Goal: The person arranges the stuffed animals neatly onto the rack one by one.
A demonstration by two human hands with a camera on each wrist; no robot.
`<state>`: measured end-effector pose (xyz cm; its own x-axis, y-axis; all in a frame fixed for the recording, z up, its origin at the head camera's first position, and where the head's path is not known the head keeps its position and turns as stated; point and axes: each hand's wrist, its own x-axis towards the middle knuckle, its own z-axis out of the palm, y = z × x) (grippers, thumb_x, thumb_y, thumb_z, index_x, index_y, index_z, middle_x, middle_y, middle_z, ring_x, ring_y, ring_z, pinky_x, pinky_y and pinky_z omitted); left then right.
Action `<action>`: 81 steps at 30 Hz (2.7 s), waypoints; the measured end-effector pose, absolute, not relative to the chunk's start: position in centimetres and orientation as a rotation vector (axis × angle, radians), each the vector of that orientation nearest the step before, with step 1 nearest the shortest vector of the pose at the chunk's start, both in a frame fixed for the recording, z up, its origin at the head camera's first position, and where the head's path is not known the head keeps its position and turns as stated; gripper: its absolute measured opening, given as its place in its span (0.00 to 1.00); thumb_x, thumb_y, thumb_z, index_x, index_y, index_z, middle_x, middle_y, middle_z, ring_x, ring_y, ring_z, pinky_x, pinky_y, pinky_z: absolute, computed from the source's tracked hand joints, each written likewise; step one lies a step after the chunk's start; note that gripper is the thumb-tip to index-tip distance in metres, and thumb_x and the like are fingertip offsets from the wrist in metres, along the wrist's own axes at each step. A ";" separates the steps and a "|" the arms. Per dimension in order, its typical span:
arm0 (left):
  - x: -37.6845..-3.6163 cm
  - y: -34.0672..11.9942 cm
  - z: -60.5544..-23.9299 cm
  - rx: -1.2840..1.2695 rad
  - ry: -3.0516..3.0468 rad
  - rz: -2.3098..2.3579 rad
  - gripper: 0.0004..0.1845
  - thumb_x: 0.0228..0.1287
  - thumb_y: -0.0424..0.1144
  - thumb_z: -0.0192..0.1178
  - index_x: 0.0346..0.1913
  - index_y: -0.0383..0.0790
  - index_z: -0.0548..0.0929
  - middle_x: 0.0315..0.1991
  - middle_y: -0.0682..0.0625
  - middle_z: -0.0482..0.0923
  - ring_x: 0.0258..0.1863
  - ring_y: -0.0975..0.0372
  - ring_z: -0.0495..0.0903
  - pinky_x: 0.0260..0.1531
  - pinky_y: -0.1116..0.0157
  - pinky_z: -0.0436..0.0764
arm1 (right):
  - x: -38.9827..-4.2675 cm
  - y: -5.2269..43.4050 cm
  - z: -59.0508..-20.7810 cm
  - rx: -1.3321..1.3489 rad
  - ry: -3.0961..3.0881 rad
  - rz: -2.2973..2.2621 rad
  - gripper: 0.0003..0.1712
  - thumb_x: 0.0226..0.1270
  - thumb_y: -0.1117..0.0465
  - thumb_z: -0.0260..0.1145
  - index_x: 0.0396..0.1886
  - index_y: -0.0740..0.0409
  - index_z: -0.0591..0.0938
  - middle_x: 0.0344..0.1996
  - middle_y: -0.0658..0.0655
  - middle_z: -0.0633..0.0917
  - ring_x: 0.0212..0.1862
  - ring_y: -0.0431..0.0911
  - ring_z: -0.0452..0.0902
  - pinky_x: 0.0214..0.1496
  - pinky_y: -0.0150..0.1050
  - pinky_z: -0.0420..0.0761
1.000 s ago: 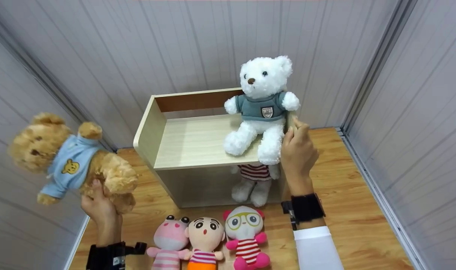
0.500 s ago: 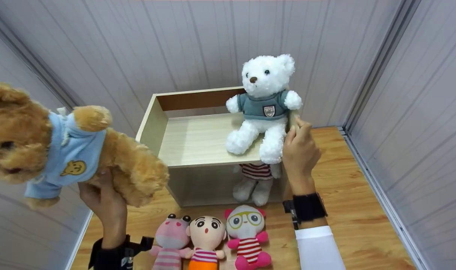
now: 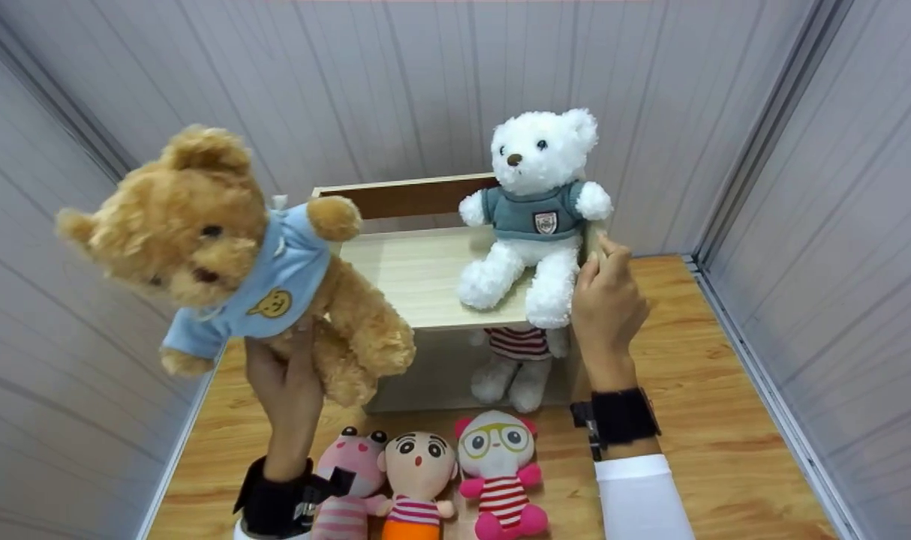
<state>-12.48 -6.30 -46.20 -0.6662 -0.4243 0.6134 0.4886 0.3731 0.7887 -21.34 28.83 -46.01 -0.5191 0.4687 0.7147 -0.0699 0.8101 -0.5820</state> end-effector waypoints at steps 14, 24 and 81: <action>-16.0 -4.6 -45.5 0.025 -2.011 -1.298 0.26 0.76 0.42 0.57 0.69 0.32 0.69 0.22 0.50 0.71 0.20 0.63 0.71 0.25 0.63 0.71 | -21.3 28.9 -46.1 -0.300 -2.018 0.688 0.18 0.79 0.53 0.54 0.57 0.60 0.74 0.47 0.64 0.89 0.25 0.70 0.75 0.27 0.63 0.68; -17.1 -4.0 -45.6 -0.037 -2.045 -1.319 0.12 0.76 0.33 0.50 0.30 0.42 0.74 0.20 0.51 0.65 0.17 0.67 0.59 0.24 0.65 0.63 | -21.3 28.9 -45.9 -0.299 -2.022 0.694 0.18 0.79 0.52 0.54 0.58 0.59 0.74 0.41 0.69 0.88 0.27 0.72 0.76 0.28 0.64 0.68; -24.4 -3.3 -45.6 0.363 -2.158 -1.432 0.35 0.76 0.52 0.55 0.77 0.37 0.62 0.70 0.37 0.74 0.69 0.45 0.74 0.70 0.50 0.71 | -21.3 28.9 -45.9 -0.293 -2.008 0.703 0.18 0.78 0.54 0.55 0.57 0.62 0.74 0.50 0.61 0.89 0.31 0.73 0.78 0.29 0.64 0.70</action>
<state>-24.42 -3.30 -45.56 -0.8289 -0.4886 0.2725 0.0613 0.4048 0.9123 -21.31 28.85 -45.93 -0.5165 0.4713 0.7149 -0.0773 0.8058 -0.5871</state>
